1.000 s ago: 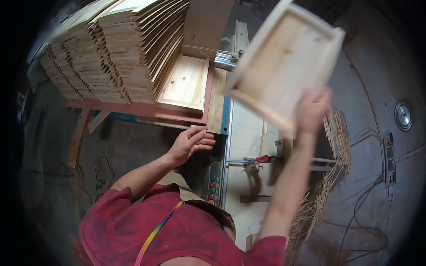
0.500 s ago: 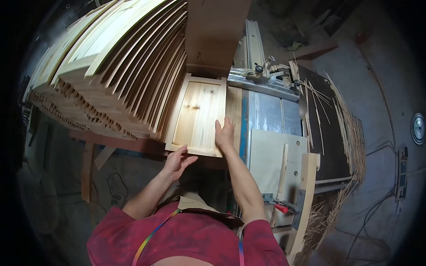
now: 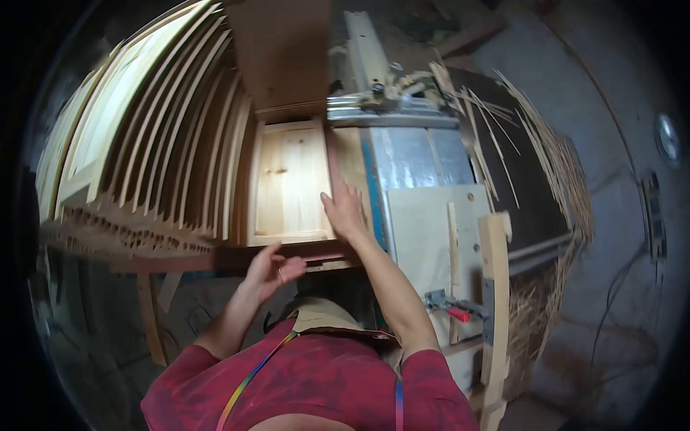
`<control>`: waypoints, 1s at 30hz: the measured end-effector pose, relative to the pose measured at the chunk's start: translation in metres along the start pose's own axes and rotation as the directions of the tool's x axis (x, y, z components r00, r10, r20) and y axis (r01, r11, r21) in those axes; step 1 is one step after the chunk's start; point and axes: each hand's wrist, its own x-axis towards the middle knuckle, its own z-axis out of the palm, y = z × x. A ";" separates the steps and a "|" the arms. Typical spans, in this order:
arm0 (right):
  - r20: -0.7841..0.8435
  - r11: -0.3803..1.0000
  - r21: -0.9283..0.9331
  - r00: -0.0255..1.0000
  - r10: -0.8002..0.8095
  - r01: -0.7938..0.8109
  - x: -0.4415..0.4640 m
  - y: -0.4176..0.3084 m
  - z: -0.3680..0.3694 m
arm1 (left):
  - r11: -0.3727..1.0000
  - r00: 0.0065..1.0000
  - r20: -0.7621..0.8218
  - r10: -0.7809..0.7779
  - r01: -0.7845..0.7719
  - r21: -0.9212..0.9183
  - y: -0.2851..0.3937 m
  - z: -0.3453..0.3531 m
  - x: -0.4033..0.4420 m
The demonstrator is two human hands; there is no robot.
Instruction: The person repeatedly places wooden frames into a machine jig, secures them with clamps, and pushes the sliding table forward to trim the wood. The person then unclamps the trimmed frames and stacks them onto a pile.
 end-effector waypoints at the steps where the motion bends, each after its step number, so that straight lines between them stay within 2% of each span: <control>1: -0.019 0.999 0.044 1.000 -0.020 0.021 -0.018 0.001 -0.017 | 0.984 0.995 0.012 -0.094 0.091 0.151 -0.011 0.002 -0.003; 2: -0.029 0.984 0.173 0.999 0.037 -0.032 -0.043 -0.003 -0.038 | 0.966 0.989 0.031 -0.145 0.135 0.222 -0.020 0.015 -0.005; 3: -0.065 0.952 0.293 0.992 0.111 -0.088 -0.073 -0.001 -0.059 | 0.899 0.981 0.138 -0.134 0.062 0.434 -0.032 0.039 -0.012; 5: -0.048 0.894 0.381 0.960 0.275 -0.237 -0.148 0.021 -0.089 | 0.636 0.891 0.385 -0.242 -0.154 0.756 -0.056 0.090 -0.035; 6: -0.143 0.874 0.380 0.914 0.380 -0.304 -0.191 0.026 -0.104 | 0.556 0.851 0.381 -0.360 -0.133 0.821 -0.063 0.116 -0.046; 7: -0.087 0.846 0.366 0.890 0.447 -0.389 -0.238 0.029 -0.120 | 0.523 0.798 0.546 -0.255 -0.361 0.772 -0.071 0.149 -0.056; 8: -0.020 0.815 0.355 0.868 0.497 -0.458 -0.281 0.031 -0.137 | 0.490 0.690 0.709 -0.146 -0.573 0.657 -0.081 0.183 -0.066; 9: -0.092 0.785 0.375 0.823 0.561 -0.493 -0.322 0.026 -0.157 | 0.506 0.589 0.791 -0.165 -0.638 0.581 -0.092 0.216 -0.079; 10: 0.015 0.772 0.256 0.801 0.598 -0.582 -0.364 0.016 -0.181 | 0.536 0.473 0.862 -0.180 -0.688 0.490 -0.107 0.250 -0.090; 11: 0.116 0.743 0.134 0.755 0.646 -0.656 -0.406 0.007 -0.200 | 0.502 0.375 0.908 -0.188 -0.758 0.417 -0.127 0.283 -0.096; 12: 0.036 0.697 0.168 0.710 0.703 -0.698 -0.448 -0.005 -0.204 | 0.475 0.268 0.943 -0.196 -0.815 0.330 -0.149 0.311 -0.103; 14: -0.178 0.687 0.239 0.664 0.726 -0.687 -0.526 -0.020 -0.203 | 0.334 0.010 0.972 -0.234 -0.938 0.090 -0.214 0.374 -0.125; 16: -0.287 0.679 0.289 0.616 0.734 -0.675 -0.580 -0.036 -0.203 | 0.301 -0.091 0.909 -0.408 -0.953 0.040 -0.296 0.433 -0.134; 18: -0.323 0.546 0.410 0.443 0.836 -0.731 -0.613 -0.058 -0.220 | 0.140 -0.110 0.814 -0.570 -0.989 -0.036 -0.404 0.471 -0.136; 19: -0.332 0.480 0.450 0.358 0.873 -0.753 -0.617 -0.067 -0.232 | 0.066 -0.102 0.708 -0.698 -0.995 -0.078 -0.445 0.483 -0.127; 20: -0.334 0.487 0.462 0.363 0.870 -0.741 -0.631 -0.070 -0.238 | -0.013 -0.068 0.577 -0.814 -0.991 -0.136 -0.497 0.485 -0.119; 21: -0.340 0.481 0.520 0.346 0.874 -0.706 -0.646 -0.073 -0.243 | -0.094 -0.044 0.434 -0.900 -0.952 -0.292 -0.548 0.484 -0.113; 22: -0.346 0.468 0.574 0.319 0.882 -0.672 -0.661 -0.077 -0.249 | -0.131 0.000 0.280 -0.960 -0.883 -0.450 -0.596 0.480 -0.102; 24: -0.363 0.437 0.639 0.253 0.897 -0.633 -0.691 -0.092 -0.274 | -0.121 0.055 0.126 -0.991 -0.778 -0.617 -0.686 0.461 -0.068; 25: -0.376 0.432 0.655 0.229 0.898 -0.620 -0.707 -0.107 -0.292 | -0.098 -0.022 0.202 -0.979 -0.822 -0.562 -0.723 0.436 -0.036; 27: -0.403 0.422 0.669 0.180 0.898 -0.611 -0.734 -0.132 -0.331 | -0.094 0.003 0.177 -0.984 -0.856 -0.509 -0.772 0.401 -0.008; 28: -0.460 0.431 0.645 0.130 0.878 -0.630 -0.748 -0.143 -0.352 | -0.124 0.102 0.071 -0.992 -0.849 -0.514 -0.782 0.388 -0.014; 29: -0.514 0.438 0.620 0.084 0.854 -0.651 -0.761 -0.153 -0.372 | -0.102 0.084 0.058 -0.995 -0.851 -0.516 -0.788 0.382 -0.017; 30: -0.591 0.472 0.537 0.088 0.802 -0.699 -0.776 -0.158 -0.391 | -0.110 0.036 0.147 -0.988 -0.839 -0.533 -0.782 0.381 -0.025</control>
